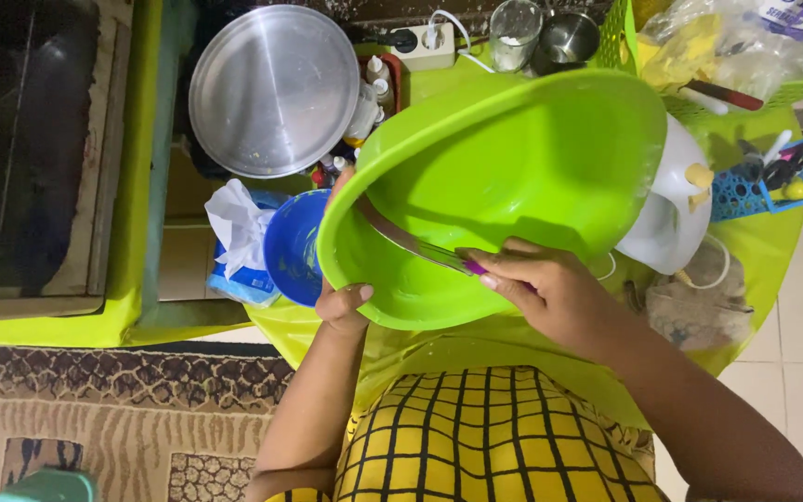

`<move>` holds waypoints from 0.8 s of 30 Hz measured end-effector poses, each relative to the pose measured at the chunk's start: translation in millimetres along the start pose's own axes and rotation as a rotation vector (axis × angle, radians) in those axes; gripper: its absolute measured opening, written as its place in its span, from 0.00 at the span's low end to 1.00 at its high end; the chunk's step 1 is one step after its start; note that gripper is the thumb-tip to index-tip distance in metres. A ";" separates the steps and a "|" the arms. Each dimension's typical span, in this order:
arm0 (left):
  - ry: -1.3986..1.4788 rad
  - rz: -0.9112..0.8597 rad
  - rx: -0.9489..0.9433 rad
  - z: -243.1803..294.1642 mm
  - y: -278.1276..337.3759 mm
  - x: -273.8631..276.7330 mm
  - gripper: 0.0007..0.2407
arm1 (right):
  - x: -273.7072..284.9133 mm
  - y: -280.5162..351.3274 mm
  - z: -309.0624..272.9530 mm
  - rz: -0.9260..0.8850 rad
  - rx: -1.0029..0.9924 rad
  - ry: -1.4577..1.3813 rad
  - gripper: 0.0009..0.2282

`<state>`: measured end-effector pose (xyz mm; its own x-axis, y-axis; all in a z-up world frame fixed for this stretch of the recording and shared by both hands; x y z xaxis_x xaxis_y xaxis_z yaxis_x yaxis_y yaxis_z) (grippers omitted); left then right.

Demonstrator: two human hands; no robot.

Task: Scraping green cake batter from a mixing bowl into a round cake tin using a spatula.

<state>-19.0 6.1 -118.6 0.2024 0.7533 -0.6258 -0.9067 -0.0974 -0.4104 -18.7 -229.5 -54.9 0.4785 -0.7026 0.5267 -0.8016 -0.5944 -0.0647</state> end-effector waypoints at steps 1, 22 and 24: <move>-0.001 -0.003 0.002 0.1 1.7 -0.9 0.37 | -3.6 -0.8 -2.1 0.003 0.000 -0.002 0.16; 0.004 0.050 -0.064 -22.7 9.3 4.0 0.23 | -77.5 -16.7 27.8 0.343 -0.103 -0.704 0.16; 0.012 0.067 -0.081 -27.0 8.5 3.2 0.26 | -73.7 -21.5 23.0 0.419 -0.172 -0.867 0.17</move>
<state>-16.1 -9.9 -142.0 0.1469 0.7355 -0.6614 -0.8854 -0.2004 -0.4195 -28.5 -174.0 -111.9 0.1857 -0.9289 -0.3205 -0.9751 -0.2144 0.0563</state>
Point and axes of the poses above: each hand's wrist, its own y-axis away from the middle knuckle, its own x-axis out of the back of the hand, z = x × y, the point moved 1 cm from there along -y, towards the middle knuckle, and after that the axes turned 1 degree about x, right-handed, at the moved point
